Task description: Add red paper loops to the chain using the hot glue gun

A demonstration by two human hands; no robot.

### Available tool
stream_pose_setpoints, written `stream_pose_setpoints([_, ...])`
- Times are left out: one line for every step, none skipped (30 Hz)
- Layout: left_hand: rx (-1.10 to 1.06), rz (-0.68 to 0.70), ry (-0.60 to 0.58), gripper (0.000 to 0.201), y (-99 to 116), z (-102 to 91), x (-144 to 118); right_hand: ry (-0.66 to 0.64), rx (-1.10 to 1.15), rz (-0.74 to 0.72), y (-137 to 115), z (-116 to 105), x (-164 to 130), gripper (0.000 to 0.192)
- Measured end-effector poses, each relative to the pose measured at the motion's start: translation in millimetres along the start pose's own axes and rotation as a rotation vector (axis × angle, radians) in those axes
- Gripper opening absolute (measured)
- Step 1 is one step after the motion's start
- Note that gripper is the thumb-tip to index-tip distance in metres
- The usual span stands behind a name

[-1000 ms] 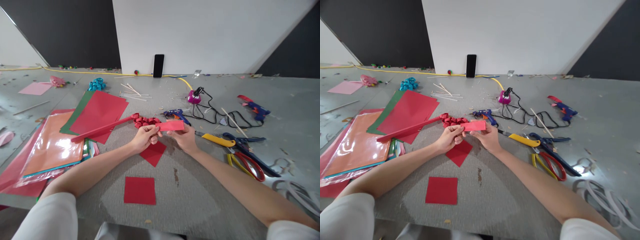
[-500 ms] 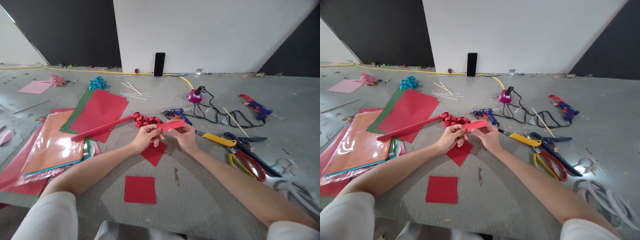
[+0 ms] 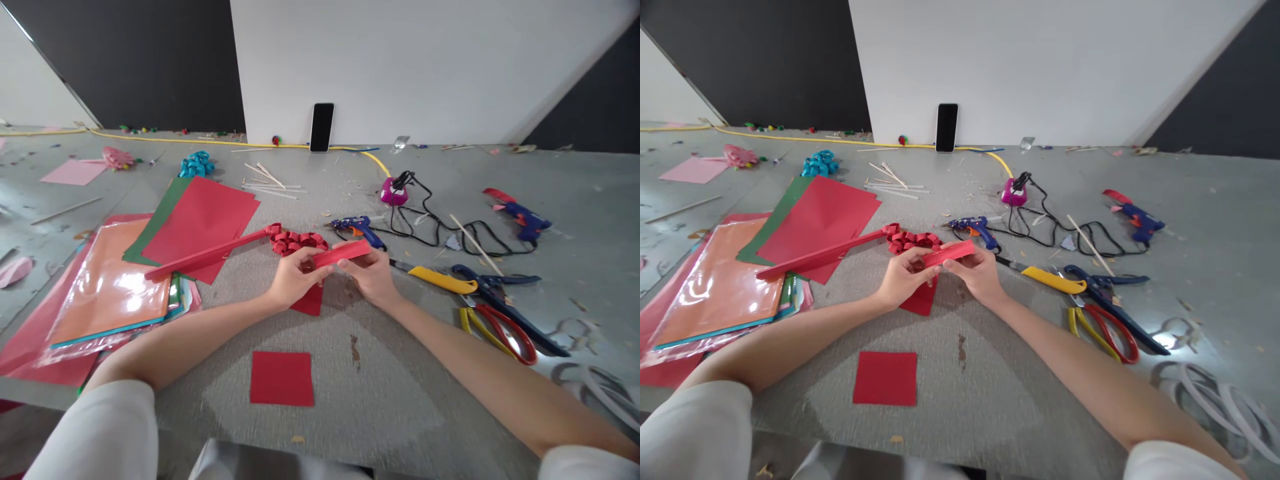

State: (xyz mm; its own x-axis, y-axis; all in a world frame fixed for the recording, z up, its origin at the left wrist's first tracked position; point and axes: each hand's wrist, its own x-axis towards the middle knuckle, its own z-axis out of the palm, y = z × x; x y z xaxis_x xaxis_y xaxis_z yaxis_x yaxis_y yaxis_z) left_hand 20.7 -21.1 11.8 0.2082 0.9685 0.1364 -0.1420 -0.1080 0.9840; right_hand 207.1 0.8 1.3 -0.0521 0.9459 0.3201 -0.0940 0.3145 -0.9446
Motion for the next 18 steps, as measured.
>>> stream_pose_setpoints([0.008, 0.002, 0.005, 0.046, -0.5, 0.2, -0.2, -0.002, 0.003, 0.003, -0.8, 0.6, -0.2, 0.034])
stream_pose_setpoints([0.015, 0.004, 0.010, 0.045, -1.0, 0.5, -0.5, -0.001, 0.004, 0.007, -1.3, 1.1, -0.4, 0.034])
stream_pose_setpoints([0.022, 0.006, 0.018, 0.044, -1.4, 0.7, -0.7, 0.003, 0.005, 0.011, -1.3, 1.5, -0.7, 0.035])
stream_pose_setpoints([0.029, 0.008, 0.025, 0.043, -1.9, 1.0, -0.9, 0.007, 0.007, 0.016, -0.8, 1.7, -1.1, 0.035])
stream_pose_setpoints([0.036, 0.010, 0.031, 0.043, -2.6, 1.2, -1.1, 0.010, 0.009, 0.021, 0.2, 1.7, -1.5, 0.035])
stream_pose_setpoints([0.041, 0.013, 0.034, 0.043, -3.4, 1.3, -1.3, 0.010, 0.015, 0.024, 1.4, 1.7, -2.0, 0.035])
stream_pose_setpoints([0.045, 0.015, 0.035, 0.043, -4.4, 1.3, -1.4, 0.007, 0.024, 0.027, 2.8, 1.6, -2.5, 0.033])
stream_pose_setpoints([0.051, 0.016, 0.035, 0.043, -5.5, 1.2, -1.6, 0.002, 0.036, 0.029, 4.0, 1.5, -2.9, 0.031])
stream_pose_setpoints([0.058, 0.019, 0.036, 0.043, -6.7, 1.0, -1.7, -0.005, 0.050, 0.029, 4.8, 1.4, -3.4, 0.029])
stream_pose_setpoints([0.066, 0.022, 0.036, 0.043, -7.9, 0.8, -1.9, -0.013, 0.063, 0.026, 5.2, 1.4, -3.7, 0.028])
stream_pose_setpoints([0.074, 0.023, 0.034, 0.043, -9.1, 0.4, -2.0, -0.016, 0.073, 0.022, 5.2, 1.5, -3.9, 0.026])
stream_pose_setpoints([0.084, 0.025, 0.031, 0.043, -10.0, 0.1, -2.1, -0.019, 0.074, 0.022, 4.9, 1.6, -4.1, 0.026])
stream_pose_setpoints([0.093, 0.029, 0.028, 0.042, -10.8, -0.3, -2.2, -0.021, 0.066, 0.026, 4.3, 1.7, -4.3, 0.026])
stream_pose_setpoints([0.103, 0.033, 0.023, 0.042, -11.2, -0.6, -2.3, -0.019, 0.053, 0.033, 3.8, 1.8, -4.4, 0.027])
stream_pose_setpoints([0.114, 0.037, 0.016, 0.041, -11.4, -0.9, -2.3, -0.013, 0.039, 0.041, 3.5, 1.8, -4.5, 0.027])
stream_pose_setpoints([0.127, 0.043, 0.010, 0.041, -11.4, -1.0, -2.5, -0.009, 0.029, 0.050, 3.4, 1.6, -4.7, 0.028])
stream_pose_setpoints([0.143, 0.051, 0.007, 0.040, -11.2, -1.2, -2.6, -0.005, 0.024, 0.057, 3.8, 1.4, -5.0, 0.028])
stream_pose_setpoints([0.160, 0.060, 0.006, 0.040, -10.9, -1.2, -2.8, -0.005, 0.025, 0.062, 4.5, 0.9, -5.4, 0.028])
